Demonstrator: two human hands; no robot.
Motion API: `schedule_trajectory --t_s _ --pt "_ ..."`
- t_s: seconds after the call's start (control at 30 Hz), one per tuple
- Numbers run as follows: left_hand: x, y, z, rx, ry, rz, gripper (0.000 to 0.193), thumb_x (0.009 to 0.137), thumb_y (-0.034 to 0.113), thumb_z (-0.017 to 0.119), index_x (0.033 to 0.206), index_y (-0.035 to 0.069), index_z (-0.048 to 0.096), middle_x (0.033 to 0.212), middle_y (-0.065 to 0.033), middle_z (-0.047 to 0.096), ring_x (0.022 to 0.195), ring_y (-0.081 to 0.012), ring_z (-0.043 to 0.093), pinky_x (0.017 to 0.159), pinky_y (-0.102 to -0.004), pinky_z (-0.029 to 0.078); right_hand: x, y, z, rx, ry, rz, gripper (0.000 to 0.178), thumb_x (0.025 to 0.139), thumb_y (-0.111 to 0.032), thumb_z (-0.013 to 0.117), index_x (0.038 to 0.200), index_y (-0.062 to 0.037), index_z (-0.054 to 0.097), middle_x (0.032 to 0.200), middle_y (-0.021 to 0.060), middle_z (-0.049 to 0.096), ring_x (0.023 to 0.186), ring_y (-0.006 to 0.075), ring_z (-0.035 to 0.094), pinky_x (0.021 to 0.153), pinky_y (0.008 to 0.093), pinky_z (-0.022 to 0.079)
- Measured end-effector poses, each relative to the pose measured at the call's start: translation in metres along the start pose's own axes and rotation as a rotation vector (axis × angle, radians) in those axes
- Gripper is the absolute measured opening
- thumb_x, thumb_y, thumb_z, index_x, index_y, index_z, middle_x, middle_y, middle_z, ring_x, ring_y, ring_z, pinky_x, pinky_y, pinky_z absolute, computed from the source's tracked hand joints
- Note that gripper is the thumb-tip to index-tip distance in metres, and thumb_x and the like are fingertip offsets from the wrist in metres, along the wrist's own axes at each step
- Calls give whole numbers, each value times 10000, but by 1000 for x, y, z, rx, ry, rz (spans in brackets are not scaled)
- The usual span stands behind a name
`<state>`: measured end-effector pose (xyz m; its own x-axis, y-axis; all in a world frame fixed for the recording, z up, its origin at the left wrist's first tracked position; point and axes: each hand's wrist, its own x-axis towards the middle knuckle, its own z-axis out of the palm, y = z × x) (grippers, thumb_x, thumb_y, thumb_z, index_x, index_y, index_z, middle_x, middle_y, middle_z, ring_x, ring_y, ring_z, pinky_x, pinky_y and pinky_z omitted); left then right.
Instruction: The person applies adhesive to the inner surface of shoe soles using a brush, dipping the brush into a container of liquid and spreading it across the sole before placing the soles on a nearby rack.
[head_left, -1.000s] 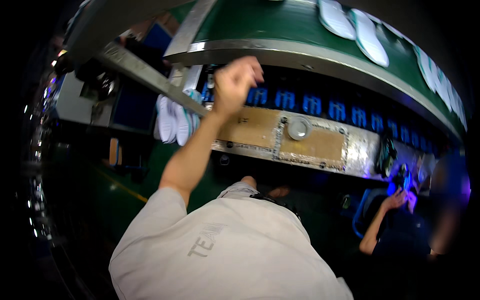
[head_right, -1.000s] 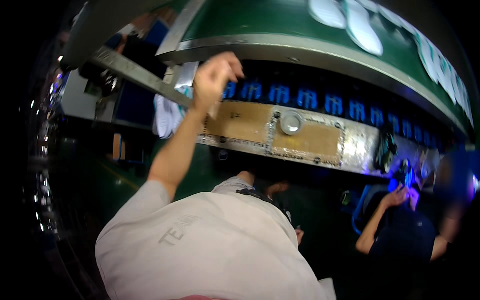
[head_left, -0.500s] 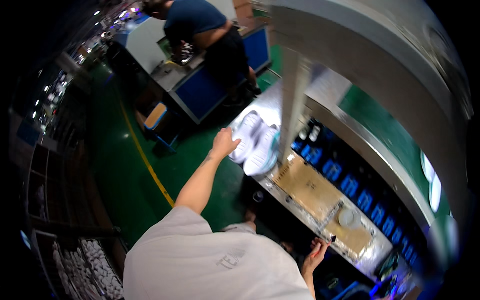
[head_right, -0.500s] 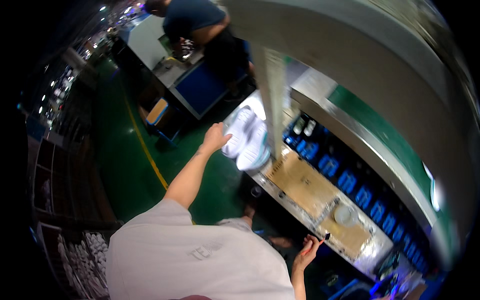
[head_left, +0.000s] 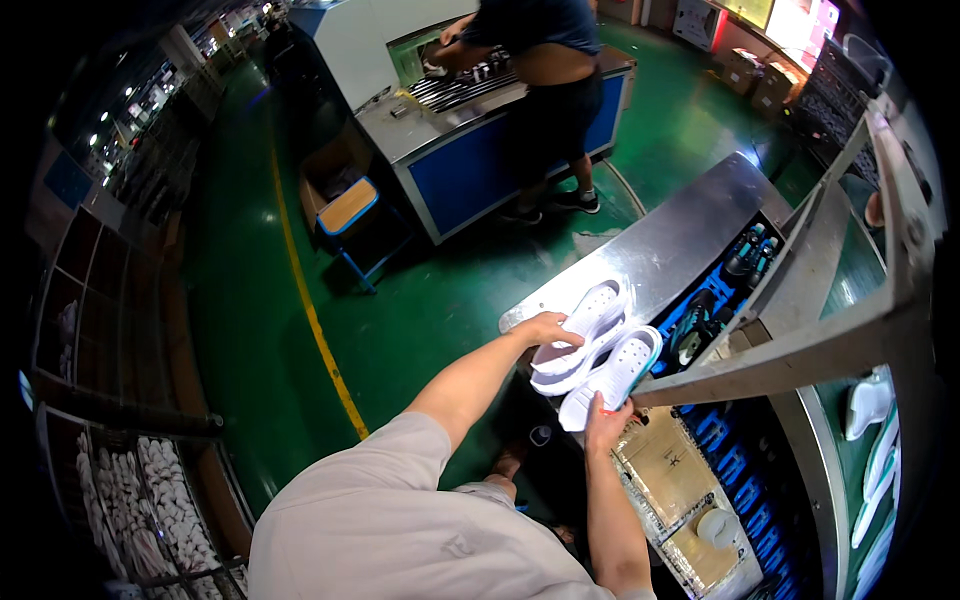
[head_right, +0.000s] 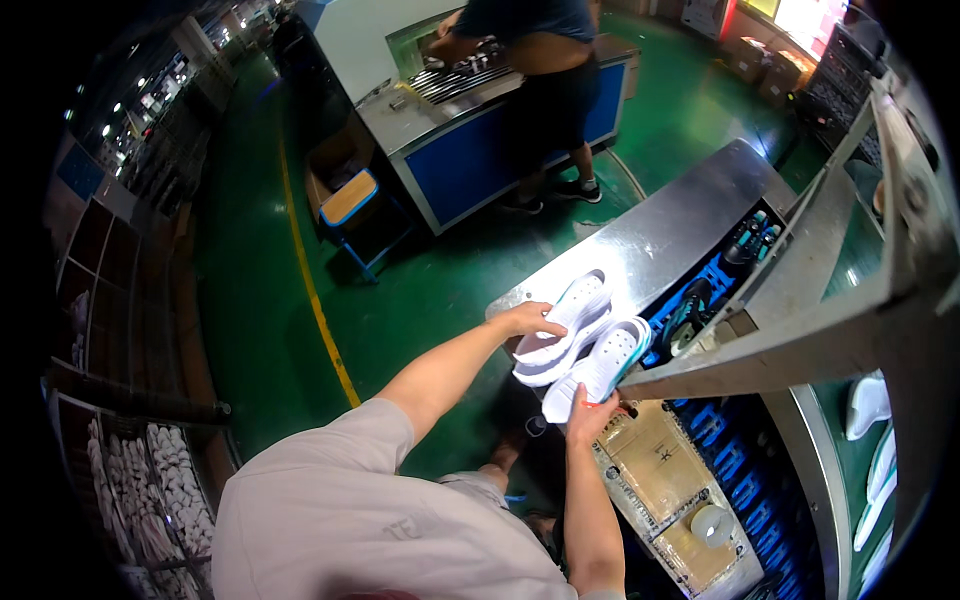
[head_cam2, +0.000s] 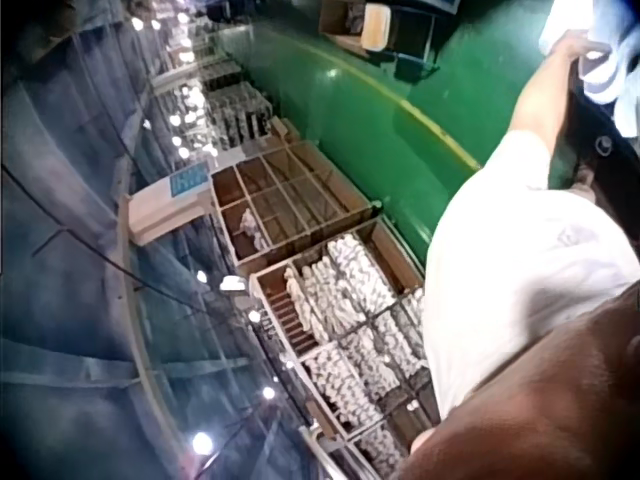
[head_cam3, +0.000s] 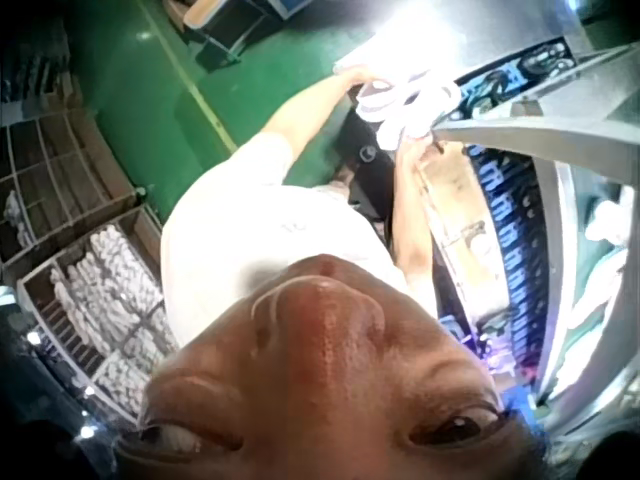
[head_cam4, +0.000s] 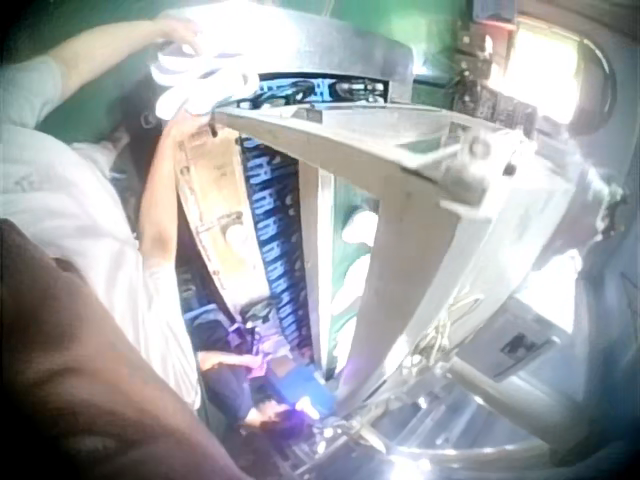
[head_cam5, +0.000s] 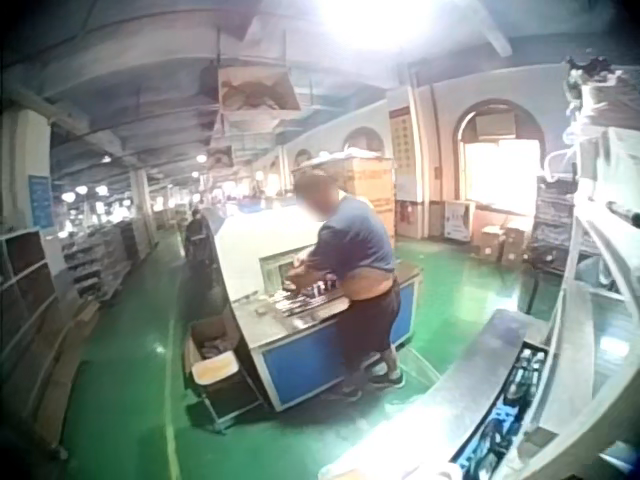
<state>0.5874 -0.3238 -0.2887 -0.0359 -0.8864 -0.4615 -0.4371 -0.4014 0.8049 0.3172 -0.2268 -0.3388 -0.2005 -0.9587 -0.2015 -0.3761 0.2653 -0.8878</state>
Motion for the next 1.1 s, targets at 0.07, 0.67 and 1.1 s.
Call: schedule_trajectory --t_s 0.07,0.67,1.1 --pt "-7 2 6 -74 -75 51 897 680 515 915 1351 -20 655 1248 -186 724 1109 -264 693 984 -359 531 -2 10 -3 19 56 -3 835 855 -252 857 1481 90 424 1399 288 574 1287 386 587 1130 410 432" --pt "-229 -22 154 -679 -115 -183 553 874 191 833 1323 -46 616 1210 -119 722 1058 -225 702 942 -348 558 -152 22 -163 -151 -242 -2 907 833 -280 888 1538 17 401 1436 267 546 1334 396 547 1145 440 431" --pt "-84 99 276 -135 -451 303 574 808 233 870 1279 -19 660 1129 -144 764 1004 -243 735 902 -375 577 -91 91 -269 -117 360 -140 802 851 -225 851 1502 27 456 1421 296 584 1405 415 500 1167 443 393"
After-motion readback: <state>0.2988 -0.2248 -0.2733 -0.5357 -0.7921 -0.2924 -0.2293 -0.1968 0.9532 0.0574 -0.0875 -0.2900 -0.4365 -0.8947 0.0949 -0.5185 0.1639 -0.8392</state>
